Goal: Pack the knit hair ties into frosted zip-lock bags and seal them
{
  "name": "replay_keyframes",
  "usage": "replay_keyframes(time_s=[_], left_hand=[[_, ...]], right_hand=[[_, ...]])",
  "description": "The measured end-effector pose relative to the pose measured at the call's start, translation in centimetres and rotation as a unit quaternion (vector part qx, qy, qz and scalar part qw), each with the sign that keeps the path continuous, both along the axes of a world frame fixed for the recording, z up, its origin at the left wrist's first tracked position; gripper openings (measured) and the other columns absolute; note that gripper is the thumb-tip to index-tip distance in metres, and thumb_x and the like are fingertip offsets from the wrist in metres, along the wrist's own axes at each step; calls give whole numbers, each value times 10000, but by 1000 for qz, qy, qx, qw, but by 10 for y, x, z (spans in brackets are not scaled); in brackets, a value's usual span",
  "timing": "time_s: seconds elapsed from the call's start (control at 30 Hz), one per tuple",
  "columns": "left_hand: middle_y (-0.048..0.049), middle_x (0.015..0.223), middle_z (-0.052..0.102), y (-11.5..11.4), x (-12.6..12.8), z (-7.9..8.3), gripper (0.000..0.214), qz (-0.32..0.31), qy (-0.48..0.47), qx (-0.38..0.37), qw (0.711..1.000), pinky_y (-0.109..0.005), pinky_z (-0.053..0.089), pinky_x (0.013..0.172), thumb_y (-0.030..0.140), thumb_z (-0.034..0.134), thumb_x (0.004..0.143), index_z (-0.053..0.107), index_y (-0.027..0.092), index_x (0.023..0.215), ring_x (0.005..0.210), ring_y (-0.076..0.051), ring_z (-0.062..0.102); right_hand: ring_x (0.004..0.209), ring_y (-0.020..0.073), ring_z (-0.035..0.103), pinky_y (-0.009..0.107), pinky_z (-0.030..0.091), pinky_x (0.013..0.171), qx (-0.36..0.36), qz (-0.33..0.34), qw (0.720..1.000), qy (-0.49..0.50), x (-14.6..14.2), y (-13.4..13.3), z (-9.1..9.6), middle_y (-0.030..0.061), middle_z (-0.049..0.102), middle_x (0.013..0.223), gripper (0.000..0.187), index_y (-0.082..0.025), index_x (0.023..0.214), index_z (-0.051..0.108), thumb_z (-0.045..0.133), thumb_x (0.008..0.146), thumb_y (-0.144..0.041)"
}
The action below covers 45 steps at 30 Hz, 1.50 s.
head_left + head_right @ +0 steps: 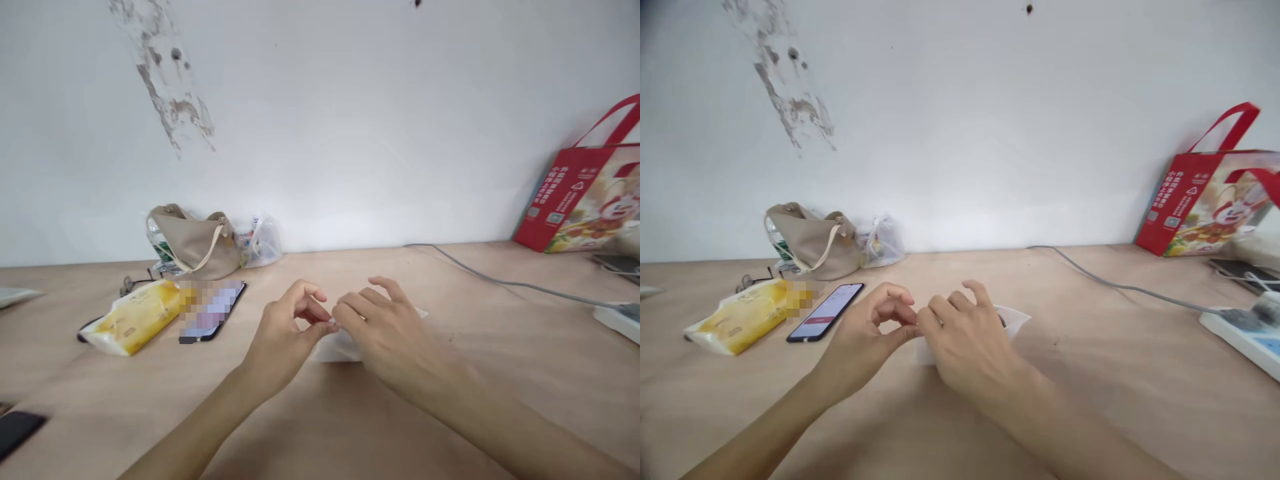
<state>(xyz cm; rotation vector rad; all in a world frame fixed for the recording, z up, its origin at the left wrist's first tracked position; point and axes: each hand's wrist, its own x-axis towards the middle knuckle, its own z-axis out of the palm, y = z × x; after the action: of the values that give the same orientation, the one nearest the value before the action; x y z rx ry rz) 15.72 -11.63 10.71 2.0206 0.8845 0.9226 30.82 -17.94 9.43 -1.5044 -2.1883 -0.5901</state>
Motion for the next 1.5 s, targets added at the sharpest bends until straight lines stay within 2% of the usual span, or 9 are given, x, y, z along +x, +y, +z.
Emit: replay_keyframes(time_s=[0.37, 0.5, 0.6, 0.67, 0.7, 0.8, 0.97, 1.17, 1.5], left_hand=[[31, 723, 572, 38, -26, -3, 190, 23, -25, 55, 998, -304, 475, 702, 260, 650, 735, 463, 225, 744, 708, -159, 581], [28, 808, 614, 23, -34, 10, 140, -60, 148, 52, 986, -324, 460, 789, 274, 666, 733, 545, 217, 774, 845, -191, 601], [27, 962, 634, -8, -24, 3, 364, -110, 226, 99, 963, -299, 469, 762, 323, 790, 614, 593, 257, 912, 912, -207, 595], [6, 967, 634, -32, -4, -17, 369, -168, 160, 251, 940, -273, 459, 742, 336, 766, 656, 588, 247, 967, 882, -183, 585], [11, 887, 639, -44, 9, -29, 214, -197, 98, 378, 899, -262, 441, 711, 298, 710, 722, 598, 233, 892, 814, -163, 580], [-12, 715, 589, -65, 49, -63, 51, -123, 88, 580, 801, -304, 385, 664, 124, 579, 790, 587, 167, 765, 674, -159, 523], [-35, 645, 522, -62, 73, -80, 134, -88, 124, 616, 773, -312, 280, 547, 106, 496, 804, 562, 139, 692, 586, -169, 461], [-24, 636, 493, -57, 61, -79, 140, -84, 118, 604, 784, -301, 254, 529, 89, 490, 790, 530, 148, 669, 557, -150, 428], [19, 552, 467, -67, 55, -86, 270, -92, 49, 578, 810, -261, 248, 455, 77, 536, 802, 467, 164, 555, 504, -118, 417]], right_hand=[[707, 191, 631, 416, 340, 909, 137, -103, 982, -81, 116, -48, -29, 21, 702, 898, 261, -219, 883, 557, 365, 865, -43], [723, 215, 652, 418, 392, 836, 82, -56, 994, -39, 105, -79, -24, 10, 710, 849, 291, -251, 888, 593, 312, 943, -200], [784, 192, 655, 322, 463, 690, -61, -43, 992, 106, 98, -83, -30, -18, 703, 919, 240, -302, 932, 617, 381, 939, -348], [802, 190, 647, 304, 475, 665, -154, -94, 951, 249, 98, -73, -41, -14, 689, 944, 217, -310, 960, 623, 420, 904, -362], [816, 200, 642, 319, 475, 696, -178, -121, 923, 318, 99, -65, -49, -4, 683, 951, 212, -302, 977, 626, 450, 871, -356], [873, 225, 626, 354, 462, 801, -219, -122, 846, 470, 104, -39, -73, 32, 680, 967, 332, -247, 1033, 624, 527, 716, -270], [606, 161, 602, 254, 466, 524, -285, -81, 778, 554, 103, -17, -98, -3, 629, 664, 218, -206, 782, 624, 428, 697, -249], [632, 174, 642, 272, 507, 575, -328, -69, 711, 617, 105, -29, -86, 21, 663, 685, 252, -183, 835, 656, 542, 710, -369], [659, 211, 663, 313, 519, 603, -247, -72, 796, 548, 105, -18, -100, 32, 704, 686, 195, -182, 767, 680, 517, 739, -286]])
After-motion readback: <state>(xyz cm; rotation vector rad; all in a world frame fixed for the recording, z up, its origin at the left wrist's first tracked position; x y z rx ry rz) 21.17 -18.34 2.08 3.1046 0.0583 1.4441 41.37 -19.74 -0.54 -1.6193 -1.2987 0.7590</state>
